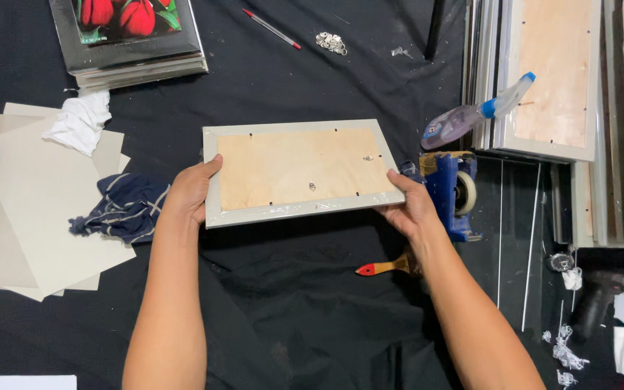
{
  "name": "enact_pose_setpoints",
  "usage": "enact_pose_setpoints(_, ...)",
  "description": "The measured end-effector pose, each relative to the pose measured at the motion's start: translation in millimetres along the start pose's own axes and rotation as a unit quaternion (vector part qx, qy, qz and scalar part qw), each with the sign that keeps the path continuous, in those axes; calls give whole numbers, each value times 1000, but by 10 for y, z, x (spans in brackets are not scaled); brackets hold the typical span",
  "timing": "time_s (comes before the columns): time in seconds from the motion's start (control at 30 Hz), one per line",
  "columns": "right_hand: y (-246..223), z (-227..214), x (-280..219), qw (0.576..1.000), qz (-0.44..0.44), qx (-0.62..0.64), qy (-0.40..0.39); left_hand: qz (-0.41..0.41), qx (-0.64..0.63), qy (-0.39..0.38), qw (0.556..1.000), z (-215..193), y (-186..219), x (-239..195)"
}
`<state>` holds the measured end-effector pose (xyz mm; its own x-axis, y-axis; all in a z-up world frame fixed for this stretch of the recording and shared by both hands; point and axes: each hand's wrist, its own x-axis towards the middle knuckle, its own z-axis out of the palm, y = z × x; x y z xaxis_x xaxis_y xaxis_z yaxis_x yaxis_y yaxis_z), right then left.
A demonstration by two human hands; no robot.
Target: The person cleans the back of a picture frame using a cloth and a brush, then flips it to reveal a tulip print. They continue to wipe and brush the frame's back surface, handling the frame and a backing board during the process.
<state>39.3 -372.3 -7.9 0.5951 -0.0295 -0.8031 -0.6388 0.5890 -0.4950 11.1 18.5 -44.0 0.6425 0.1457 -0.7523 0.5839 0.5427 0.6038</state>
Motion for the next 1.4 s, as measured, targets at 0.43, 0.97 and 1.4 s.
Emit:
enact_pose_setpoints(0.43, -266, -264, 218, 985, -61, -144, -65, 72, -31, -96, 992, -176, 189, -36)
enact_pose_setpoints(0.97, -437, -96, 13, 995, -72, -37, -65, 173, -2, -192, 966, -36, 284, -382)
enact_pose_setpoints(1.4, -304, 61, -310, 939, -230, -162, -199, 511, 369, 24, 776, -67, 142, -168)
